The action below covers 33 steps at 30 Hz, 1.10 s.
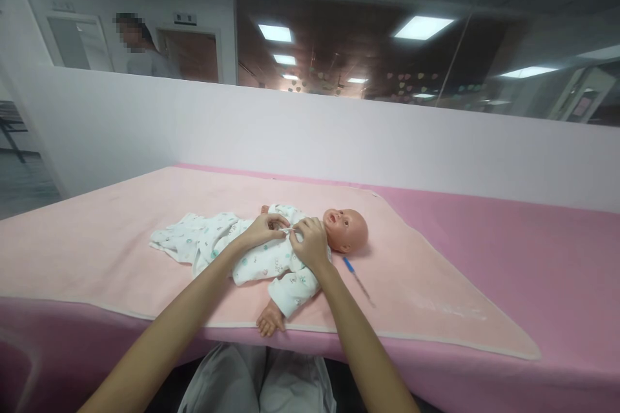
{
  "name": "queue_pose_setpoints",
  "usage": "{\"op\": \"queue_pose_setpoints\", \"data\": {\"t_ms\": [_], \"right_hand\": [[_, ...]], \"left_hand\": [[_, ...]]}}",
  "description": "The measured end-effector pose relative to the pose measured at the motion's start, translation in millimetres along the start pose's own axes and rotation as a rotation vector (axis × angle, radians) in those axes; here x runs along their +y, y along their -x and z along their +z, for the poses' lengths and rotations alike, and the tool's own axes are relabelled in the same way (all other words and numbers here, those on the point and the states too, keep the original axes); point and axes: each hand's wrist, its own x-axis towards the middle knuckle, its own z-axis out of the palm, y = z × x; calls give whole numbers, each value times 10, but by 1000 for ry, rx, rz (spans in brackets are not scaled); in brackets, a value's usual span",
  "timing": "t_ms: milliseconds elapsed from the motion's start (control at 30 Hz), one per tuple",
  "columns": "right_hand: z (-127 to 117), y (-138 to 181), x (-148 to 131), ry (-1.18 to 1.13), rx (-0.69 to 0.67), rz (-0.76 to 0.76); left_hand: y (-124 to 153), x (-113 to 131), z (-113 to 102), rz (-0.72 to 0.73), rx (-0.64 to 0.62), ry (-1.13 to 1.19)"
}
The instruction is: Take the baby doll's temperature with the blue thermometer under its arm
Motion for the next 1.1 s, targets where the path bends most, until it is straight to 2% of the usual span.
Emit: {"op": "queue_pose_setpoints", "data": {"t_ms": [300,733,1100], "right_hand": [[20,-1,12,1,-5,7],[-8,-10,7,-84,17,32],[-3,-9,26,-102,-69,14]], "left_hand": [[55,66,73,134,65,-111],[-2,19,9,-33,0,242],[-1,-3,-24,-58,-16,158]]}}
